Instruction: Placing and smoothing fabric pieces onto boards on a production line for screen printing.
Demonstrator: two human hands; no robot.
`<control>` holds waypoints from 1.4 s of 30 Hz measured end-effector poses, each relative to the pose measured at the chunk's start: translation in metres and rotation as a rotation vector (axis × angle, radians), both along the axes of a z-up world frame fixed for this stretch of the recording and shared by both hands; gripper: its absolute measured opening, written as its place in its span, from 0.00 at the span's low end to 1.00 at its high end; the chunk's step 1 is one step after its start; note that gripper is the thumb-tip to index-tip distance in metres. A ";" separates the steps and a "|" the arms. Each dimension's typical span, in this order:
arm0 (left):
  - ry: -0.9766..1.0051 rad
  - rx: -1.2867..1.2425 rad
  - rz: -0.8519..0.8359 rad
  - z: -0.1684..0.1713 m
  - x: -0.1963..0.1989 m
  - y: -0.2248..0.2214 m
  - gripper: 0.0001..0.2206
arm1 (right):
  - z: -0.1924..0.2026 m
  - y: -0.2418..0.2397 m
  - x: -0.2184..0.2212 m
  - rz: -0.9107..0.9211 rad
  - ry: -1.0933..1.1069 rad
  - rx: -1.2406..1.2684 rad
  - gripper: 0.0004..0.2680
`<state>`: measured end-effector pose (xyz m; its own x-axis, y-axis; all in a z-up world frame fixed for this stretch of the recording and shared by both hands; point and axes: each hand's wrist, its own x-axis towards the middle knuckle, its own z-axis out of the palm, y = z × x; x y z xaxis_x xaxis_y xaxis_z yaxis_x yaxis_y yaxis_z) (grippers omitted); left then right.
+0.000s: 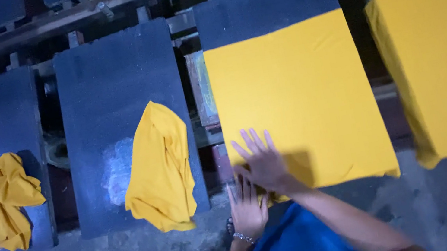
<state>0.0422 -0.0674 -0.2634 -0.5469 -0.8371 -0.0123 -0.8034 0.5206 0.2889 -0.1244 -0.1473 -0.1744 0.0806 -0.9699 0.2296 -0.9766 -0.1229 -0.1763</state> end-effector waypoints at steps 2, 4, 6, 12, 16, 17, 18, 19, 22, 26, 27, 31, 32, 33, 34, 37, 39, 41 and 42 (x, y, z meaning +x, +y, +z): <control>0.010 0.186 -0.119 0.008 0.036 0.017 0.41 | 0.090 0.024 -0.002 0.043 0.120 -0.324 0.10; 0.138 0.251 -0.122 0.005 0.082 0.035 0.36 | -0.016 0.037 -0.092 -0.228 -0.013 -0.207 0.15; 0.276 0.315 -0.118 0.000 0.129 0.054 0.32 | -0.068 0.067 -0.136 -0.491 -0.138 -0.099 0.22; 0.277 0.774 0.344 -0.159 0.299 0.126 0.22 | -0.106 0.078 0.046 -0.581 -0.063 -0.162 0.32; -0.074 1.166 0.453 -0.189 0.374 0.148 0.23 | -0.037 0.085 0.111 -0.236 -0.229 0.309 0.34; -0.170 1.188 0.554 -0.200 0.394 0.157 0.20 | -0.032 0.088 0.101 -0.243 -0.366 0.315 0.35; -0.173 1.187 0.544 -0.191 0.406 0.157 0.20 | -0.030 0.088 0.071 -0.253 -0.365 0.313 0.35; -0.160 1.206 0.777 -0.182 0.417 0.156 0.18 | -0.028 0.089 0.040 -0.442 -0.347 0.377 0.35; -0.087 1.169 0.990 -0.180 0.430 0.148 0.17 | -0.042 0.102 -0.021 -0.744 -0.231 0.342 0.32; 0.096 1.044 0.931 -0.191 0.431 0.138 0.17 | -0.061 0.146 0.025 -0.732 -0.009 0.212 0.29; 0.142 1.015 0.916 -0.195 0.428 0.137 0.18 | -0.064 0.156 0.018 -0.742 -0.008 0.210 0.29; 0.317 0.906 0.886 -0.206 0.427 0.150 0.22 | -0.121 0.202 -0.068 -1.034 -0.095 -0.243 0.20; 0.363 0.876 0.878 -0.209 0.425 0.150 0.23 | -0.144 0.210 -0.108 -1.255 -0.301 -0.346 0.23; 0.362 0.875 0.878 -0.201 0.401 0.136 0.23 | -0.154 0.212 -0.137 -1.256 -0.302 -0.347 0.23; 0.483 0.880 0.761 -0.192 0.378 0.125 0.22 | -0.164 0.217 -0.165 -1.426 -0.928 -0.379 0.27; 0.736 0.891 0.600 -0.137 0.285 0.088 0.20 | -0.157 0.217 -0.197 -1.577 -1.529 -0.424 0.27; 0.880 0.887 0.551 -0.075 0.191 0.042 0.21 | -0.159 0.213 -0.215 -1.629 -1.479 -0.471 0.22; 0.695 0.719 0.294 0.029 0.095 0.020 0.22 | -0.186 0.234 -0.237 -1.584 -1.317 -0.760 0.14; 0.694 0.717 0.306 0.043 0.054 0.017 0.22 | -0.149 0.221 -0.219 -1.580 -1.320 -0.747 0.14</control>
